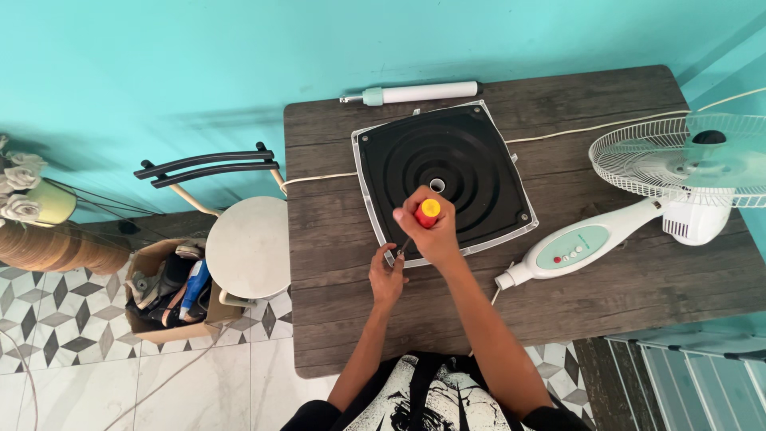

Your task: The person disassembles a standing fan on a table. They remove the fan head, detach the pole, flip the base, and use a screwdriver to loosen screws on the underside of the base.

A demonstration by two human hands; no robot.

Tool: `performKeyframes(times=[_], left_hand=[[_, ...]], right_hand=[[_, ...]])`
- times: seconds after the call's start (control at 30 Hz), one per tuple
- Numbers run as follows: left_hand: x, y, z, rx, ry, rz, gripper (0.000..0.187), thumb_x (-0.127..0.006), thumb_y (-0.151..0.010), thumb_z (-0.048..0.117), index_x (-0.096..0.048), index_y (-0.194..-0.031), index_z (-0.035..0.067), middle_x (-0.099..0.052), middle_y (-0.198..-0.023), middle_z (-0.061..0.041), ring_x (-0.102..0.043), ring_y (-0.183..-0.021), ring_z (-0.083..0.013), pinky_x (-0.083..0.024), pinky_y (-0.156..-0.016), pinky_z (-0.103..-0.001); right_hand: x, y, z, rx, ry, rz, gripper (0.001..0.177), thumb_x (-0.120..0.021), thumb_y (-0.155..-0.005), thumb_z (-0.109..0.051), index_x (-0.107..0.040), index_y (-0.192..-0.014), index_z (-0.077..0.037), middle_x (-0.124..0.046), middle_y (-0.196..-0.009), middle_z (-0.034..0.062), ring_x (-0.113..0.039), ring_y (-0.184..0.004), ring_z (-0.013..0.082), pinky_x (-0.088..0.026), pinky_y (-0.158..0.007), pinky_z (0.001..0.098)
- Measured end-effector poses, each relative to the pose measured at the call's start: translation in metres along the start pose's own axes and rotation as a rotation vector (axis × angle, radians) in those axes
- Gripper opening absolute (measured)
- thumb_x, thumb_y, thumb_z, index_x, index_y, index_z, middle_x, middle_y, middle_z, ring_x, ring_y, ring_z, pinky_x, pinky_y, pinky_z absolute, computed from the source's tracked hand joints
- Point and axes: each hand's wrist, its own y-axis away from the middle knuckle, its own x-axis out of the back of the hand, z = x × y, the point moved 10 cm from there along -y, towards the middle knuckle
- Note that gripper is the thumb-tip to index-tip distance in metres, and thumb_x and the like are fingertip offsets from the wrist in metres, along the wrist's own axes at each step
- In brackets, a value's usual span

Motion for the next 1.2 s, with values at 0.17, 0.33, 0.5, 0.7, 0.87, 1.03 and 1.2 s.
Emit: performKeyframes(times=[0.17,0.33,0.5,0.7,0.87,1.03,1.2], left_hand=[[0.001,-0.001,0.000,-0.006,0.003,0.007,0.032,-0.070,-0.091,0.013,-0.065,-0.123,0.010,-0.062,-0.105,-0.010,-0.066,-0.063,-0.0140,-0.063,-0.048,-0.030],[0.002,0.000,0.003,-0.038,-0.031,0.032,0.032,-0.071,-0.090,0.015,-0.067,-0.121,0.011,-0.060,-0.101,-0.010,-0.064,-0.062,-0.0148,-0.062,-0.047,-0.031],[0.001,-0.001,-0.002,-0.040,0.017,0.024,0.032,-0.072,-0.091,0.017,-0.065,-0.122,0.011,-0.059,-0.101,-0.009,-0.062,-0.065,-0.0128,-0.062,-0.047,-0.031],[0.000,-0.002,-0.008,-0.034,0.027,0.025,0.032,-0.072,-0.090,0.015,-0.066,-0.121,0.011,-0.059,-0.103,-0.008,-0.062,-0.065,-0.0126,-0.064,-0.048,-0.031],[0.000,-0.002,-0.009,-0.016,0.004,0.032,0.032,-0.072,-0.090,0.015,-0.066,-0.121,0.011,-0.060,-0.104,-0.008,-0.063,-0.064,-0.0128,-0.063,-0.048,-0.031],[-0.001,0.000,-0.005,-0.026,0.028,0.018,0.031,-0.071,-0.091,0.015,-0.065,-0.122,0.012,-0.060,-0.106,-0.008,-0.064,-0.065,-0.0121,-0.064,-0.049,-0.030],[0.001,0.001,-0.001,-0.032,-0.006,0.034,0.032,-0.072,-0.091,0.014,-0.066,-0.122,0.012,-0.058,-0.105,-0.010,-0.061,-0.064,-0.0132,-0.064,-0.049,-0.031]], right_hand=[[-0.019,0.002,0.004,-0.125,-0.192,-0.376,0.019,-0.069,-0.087,0.006,-0.055,-0.088,-0.006,-0.059,-0.083,-0.0004,-0.052,-0.073,0.0060,-0.044,-0.065,0.0225],[-0.025,-0.004,-0.016,-0.037,-0.149,-0.213,0.034,-0.070,-0.090,0.001,-0.042,-0.108,-0.009,-0.052,-0.103,0.0010,-0.054,-0.090,0.0081,-0.047,-0.082,0.0229],[-0.021,-0.006,-0.048,0.086,0.255,-0.062,0.041,-0.079,-0.091,-0.008,-0.042,-0.110,-0.005,-0.054,-0.099,0.0042,-0.058,-0.087,0.0102,-0.049,-0.082,0.0259],[-0.025,0.000,-0.045,-0.114,0.163,-0.217,0.024,-0.072,-0.092,-0.007,-0.054,-0.107,-0.005,-0.069,-0.102,0.0044,-0.071,-0.095,0.0099,-0.061,-0.085,0.0280],[-0.023,0.012,-0.026,-0.214,-0.222,-0.416,0.019,-0.068,-0.095,-0.002,-0.059,-0.112,-0.004,-0.060,-0.103,0.0018,-0.059,-0.095,0.0088,-0.051,-0.086,0.0262],[-0.001,0.015,-0.008,-0.109,-0.257,-0.345,0.021,-0.076,-0.095,0.000,-0.059,-0.105,-0.006,-0.057,-0.093,0.0014,-0.054,-0.083,0.0077,-0.045,-0.076,0.0240],[0.008,0.017,0.005,-0.242,-0.191,-0.119,0.033,-0.079,-0.086,-0.012,-0.054,-0.107,-0.006,-0.057,-0.088,-0.0006,-0.055,-0.077,0.0068,-0.047,-0.065,0.0239]])
